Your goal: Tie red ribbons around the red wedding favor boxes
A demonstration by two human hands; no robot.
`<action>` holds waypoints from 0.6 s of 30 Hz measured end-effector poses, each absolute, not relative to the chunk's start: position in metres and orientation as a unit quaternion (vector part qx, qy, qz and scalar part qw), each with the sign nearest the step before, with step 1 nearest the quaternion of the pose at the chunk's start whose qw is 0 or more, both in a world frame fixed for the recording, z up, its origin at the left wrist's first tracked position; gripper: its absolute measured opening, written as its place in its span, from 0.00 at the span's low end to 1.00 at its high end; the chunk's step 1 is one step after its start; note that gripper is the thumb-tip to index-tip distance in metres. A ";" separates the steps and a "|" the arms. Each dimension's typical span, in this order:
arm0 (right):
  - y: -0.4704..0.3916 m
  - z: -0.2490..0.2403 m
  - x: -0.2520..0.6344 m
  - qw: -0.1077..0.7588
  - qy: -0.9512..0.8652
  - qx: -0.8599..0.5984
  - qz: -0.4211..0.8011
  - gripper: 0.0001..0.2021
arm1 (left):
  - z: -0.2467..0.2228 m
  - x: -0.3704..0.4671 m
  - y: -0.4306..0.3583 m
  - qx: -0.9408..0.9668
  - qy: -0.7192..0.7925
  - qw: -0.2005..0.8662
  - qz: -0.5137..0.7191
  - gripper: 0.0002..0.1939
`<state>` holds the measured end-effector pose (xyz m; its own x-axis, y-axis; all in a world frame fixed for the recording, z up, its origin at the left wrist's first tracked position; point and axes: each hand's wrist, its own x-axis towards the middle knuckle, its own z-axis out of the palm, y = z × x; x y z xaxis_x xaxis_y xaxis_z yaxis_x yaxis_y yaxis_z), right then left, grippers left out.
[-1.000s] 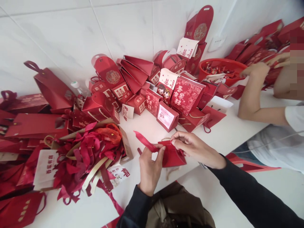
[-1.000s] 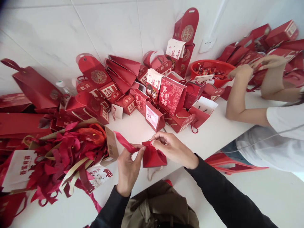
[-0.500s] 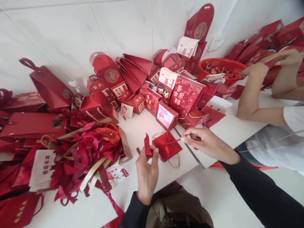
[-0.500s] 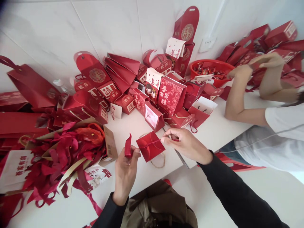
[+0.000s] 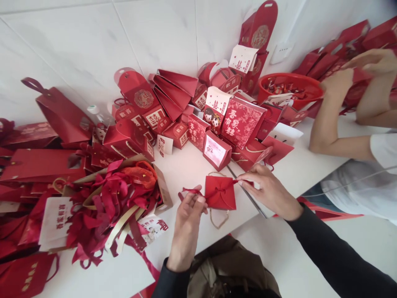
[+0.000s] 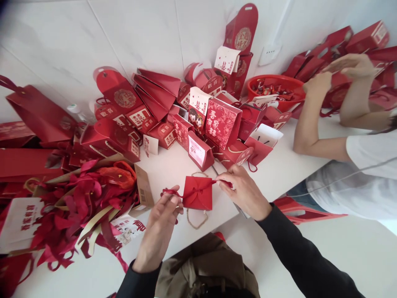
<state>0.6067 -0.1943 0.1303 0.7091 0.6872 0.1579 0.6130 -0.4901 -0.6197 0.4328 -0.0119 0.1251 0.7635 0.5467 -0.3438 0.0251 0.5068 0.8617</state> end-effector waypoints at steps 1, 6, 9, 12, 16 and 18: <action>-0.193 0.131 0.604 0.336 -0.372 -0.864 0.047 0.15 | 0.127 0.435 -0.014 0.519 0.302 0.782 0.165 0.22; -0.187 0.128 0.592 0.347 -0.370 -0.860 0.063 0.11 | 0.128 0.450 -0.018 0.652 0.280 0.668 0.224 0.17; -0.184 0.123 0.589 0.353 -0.378 -0.853 0.065 0.08 | 0.126 0.457 -0.016 0.660 0.281 0.660 0.222 0.17; -0.184 0.125 0.587 0.363 -0.381 -0.849 0.051 0.08 | 0.127 0.463 -0.014 0.636 0.301 0.673 0.227 0.15; -0.182 0.134 0.583 0.384 -0.393 -0.834 0.047 0.07 | 0.133 0.468 -0.011 0.625 0.293 0.678 0.252 0.17; -0.181 0.138 0.582 0.395 -0.401 -0.825 0.051 0.07 | 0.134 0.469 -0.009 0.653 0.262 0.672 0.229 0.12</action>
<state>0.5817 -0.1809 0.1377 0.6731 0.7019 0.2328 0.6211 -0.3657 -0.6932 0.4691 -0.0086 0.1344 0.7582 0.6499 -0.0533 0.0348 0.0413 0.9985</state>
